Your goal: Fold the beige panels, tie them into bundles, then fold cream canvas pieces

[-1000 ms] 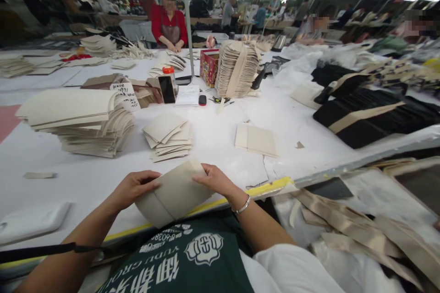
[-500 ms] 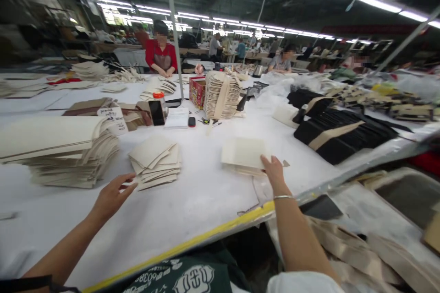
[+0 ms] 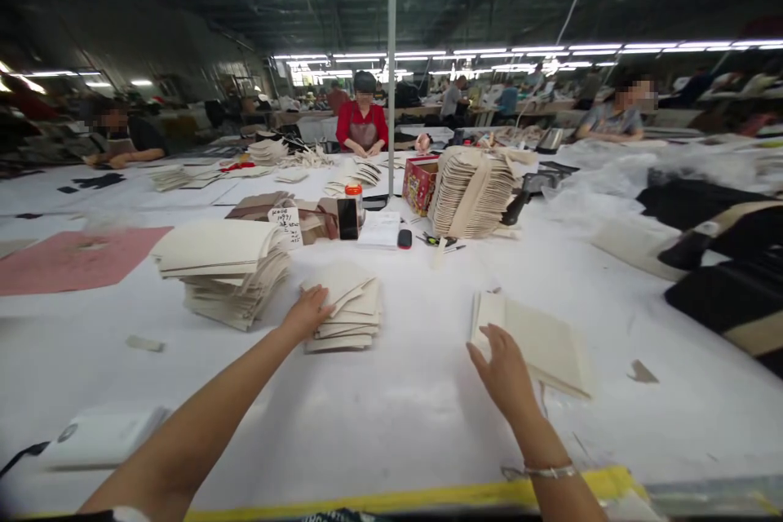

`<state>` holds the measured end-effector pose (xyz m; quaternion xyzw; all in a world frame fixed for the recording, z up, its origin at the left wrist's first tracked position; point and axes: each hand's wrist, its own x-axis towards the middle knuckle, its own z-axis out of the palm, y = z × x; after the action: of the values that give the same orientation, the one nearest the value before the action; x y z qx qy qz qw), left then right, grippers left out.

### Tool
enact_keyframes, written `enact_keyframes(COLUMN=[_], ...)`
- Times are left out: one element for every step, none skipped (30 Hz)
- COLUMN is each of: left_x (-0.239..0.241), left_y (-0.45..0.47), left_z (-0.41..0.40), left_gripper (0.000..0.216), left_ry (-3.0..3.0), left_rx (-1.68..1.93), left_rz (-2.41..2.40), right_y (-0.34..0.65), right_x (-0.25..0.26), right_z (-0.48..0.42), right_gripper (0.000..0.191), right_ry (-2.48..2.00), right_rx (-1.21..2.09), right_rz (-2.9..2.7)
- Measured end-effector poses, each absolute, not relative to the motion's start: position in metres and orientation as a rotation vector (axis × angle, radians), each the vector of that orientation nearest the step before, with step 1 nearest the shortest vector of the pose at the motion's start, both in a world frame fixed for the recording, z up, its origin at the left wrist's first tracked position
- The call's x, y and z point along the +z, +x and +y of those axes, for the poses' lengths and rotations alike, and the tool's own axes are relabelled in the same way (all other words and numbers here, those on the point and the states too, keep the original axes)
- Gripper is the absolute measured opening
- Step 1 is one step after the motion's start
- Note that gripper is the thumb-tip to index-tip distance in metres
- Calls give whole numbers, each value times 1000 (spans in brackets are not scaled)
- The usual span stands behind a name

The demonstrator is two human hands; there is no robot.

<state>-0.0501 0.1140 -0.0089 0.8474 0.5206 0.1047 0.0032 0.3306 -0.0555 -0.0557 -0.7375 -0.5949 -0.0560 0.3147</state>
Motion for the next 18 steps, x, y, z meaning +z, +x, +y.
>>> enact_keyframes(left_x=[-11,-12,-10,-6,0,8,19,32,46,61,76,91,104,115,124,131,136,140], left_y=[-50,-51,-52,-54,-55,-57,-60,-64,-71,-79,-88,-100,-112,-124,-136,-146,-156,-163], left_z=[115,113,110,105,100,93,87,82,77,75,74,75,77,82,87,93,99,104], left_gripper=[40,38,36,35,34,35,36,37,37,37,38,40,44,48,50,50,48,44], left_ry=[2664,2677,2695,2720,2752,2787,2831,2887,2950,3013,3063,3082,3065,3006,2923,2840,2772,2728], left_rx=[315,309,310,316,326,334,356,409,501,631,784,926,1019,1027,965,863,752,655], left_rz=[1624,1615,1604,1587,1562,1526,1484,1445,1422,1426,1465,1544,1655,1796,1933,2033,2091,2109], right_y=[317,303,290,278,267,258,250,243,237,233,230,228,226,225,224,222,220,219], right_x=[-56,-56,-57,-58,-60,-62,-65,-67,-68,-69,-70,-70,-69,-69,-67,-66,-65,-64], right_z=[-53,-51,-50,-50,-49,-49,-49,-49,-49,-49,-49,-49,-50,-51,-53,-54,-56,-57], right_gripper=[51,49,47,45,44,43,42,41,40,40,40,40,41,41,41,40,39,38], right_ry=[-1889,-1843,-1801,-1765,-1730,-1694,-1660,-1629,-1604,-1586,-1572,-1563,-1555,-1550,-1546,-1542,-1540,-1538], right_rx=[-96,-41,15,67,113,152,181,203,216,223,227,234,245,261,284,311,336,354], right_rz=[-1599,-1630,-1658,-1684,-1707,-1728,-1743,-1756,-1764,-1766,-1764,-1758,-1750,-1740,-1730,-1722,-1714,-1705])
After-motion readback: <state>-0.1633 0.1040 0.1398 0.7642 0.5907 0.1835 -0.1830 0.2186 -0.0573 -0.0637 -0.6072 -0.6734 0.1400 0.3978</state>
